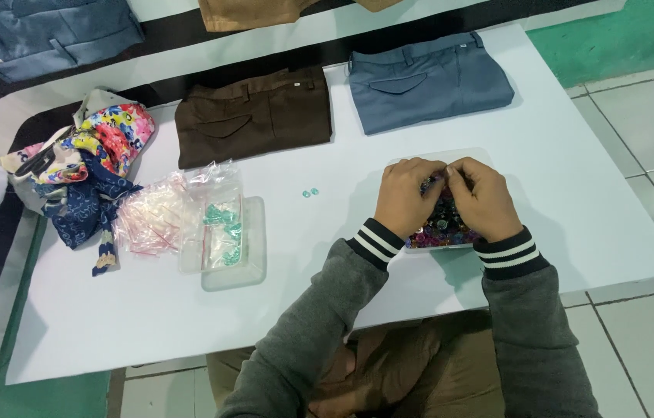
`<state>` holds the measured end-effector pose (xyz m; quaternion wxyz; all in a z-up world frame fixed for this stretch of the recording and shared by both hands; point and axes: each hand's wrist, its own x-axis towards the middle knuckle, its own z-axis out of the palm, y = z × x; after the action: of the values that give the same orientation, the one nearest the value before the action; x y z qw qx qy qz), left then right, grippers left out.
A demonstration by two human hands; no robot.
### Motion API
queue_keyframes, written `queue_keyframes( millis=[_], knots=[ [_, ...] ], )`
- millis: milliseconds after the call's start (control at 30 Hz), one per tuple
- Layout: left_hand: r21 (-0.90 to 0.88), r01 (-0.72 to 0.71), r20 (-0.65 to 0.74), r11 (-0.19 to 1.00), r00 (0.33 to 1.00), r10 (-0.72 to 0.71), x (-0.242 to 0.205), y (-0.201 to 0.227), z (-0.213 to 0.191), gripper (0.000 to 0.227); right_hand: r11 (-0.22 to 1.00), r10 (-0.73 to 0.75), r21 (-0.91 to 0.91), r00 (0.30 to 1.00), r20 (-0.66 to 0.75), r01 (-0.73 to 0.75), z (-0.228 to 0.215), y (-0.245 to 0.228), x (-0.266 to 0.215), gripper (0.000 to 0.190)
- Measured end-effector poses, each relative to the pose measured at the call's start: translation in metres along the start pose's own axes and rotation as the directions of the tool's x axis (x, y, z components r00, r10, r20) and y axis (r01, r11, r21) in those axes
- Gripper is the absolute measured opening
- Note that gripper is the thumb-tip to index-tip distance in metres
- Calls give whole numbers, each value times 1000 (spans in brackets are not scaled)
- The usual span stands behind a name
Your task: Sorting small colorful buttons from a large bin into smaller plastic bags and containers on a work table.
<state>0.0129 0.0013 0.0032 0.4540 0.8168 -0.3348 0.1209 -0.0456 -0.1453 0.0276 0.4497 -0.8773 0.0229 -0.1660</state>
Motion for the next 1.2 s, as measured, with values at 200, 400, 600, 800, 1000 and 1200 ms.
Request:
queue_keyframes(
  millis=[200, 400, 600, 800, 1000, 1200],
  knots=[
    [37, 25, -19, 999, 1000, -24, -4, 2, -4, 16, 999, -16, -42, 999, -32, 14, 2, 1, -3, 23],
    [243, 89, 0, 966, 996, -91, -15, -8, -11, 19, 930, -107, -361, 990, -90, 68, 4, 5, 0, 15],
    [166, 157, -69, 974, 987, -148, -20, -8, -13, 20, 968, -115, -217, 992, 58, 124, 5, -9, 0, 14],
    [35, 110, -133, 993, 986, -104, -21, 2, -21, 18, 908, -152, -335, 943, 295, 251, 25, 18, 11, 24],
    [16, 125, -138, 992, 983, -121, -22, 2, -22, 17, 810, -163, -508, 945, 285, 293, 38, 19, 9, 20],
    [27, 128, -120, 991, 985, -124, -21, 3, -25, 17, 759, -73, -637, 990, 123, 135, 30, 30, 7, 22]
  ],
)
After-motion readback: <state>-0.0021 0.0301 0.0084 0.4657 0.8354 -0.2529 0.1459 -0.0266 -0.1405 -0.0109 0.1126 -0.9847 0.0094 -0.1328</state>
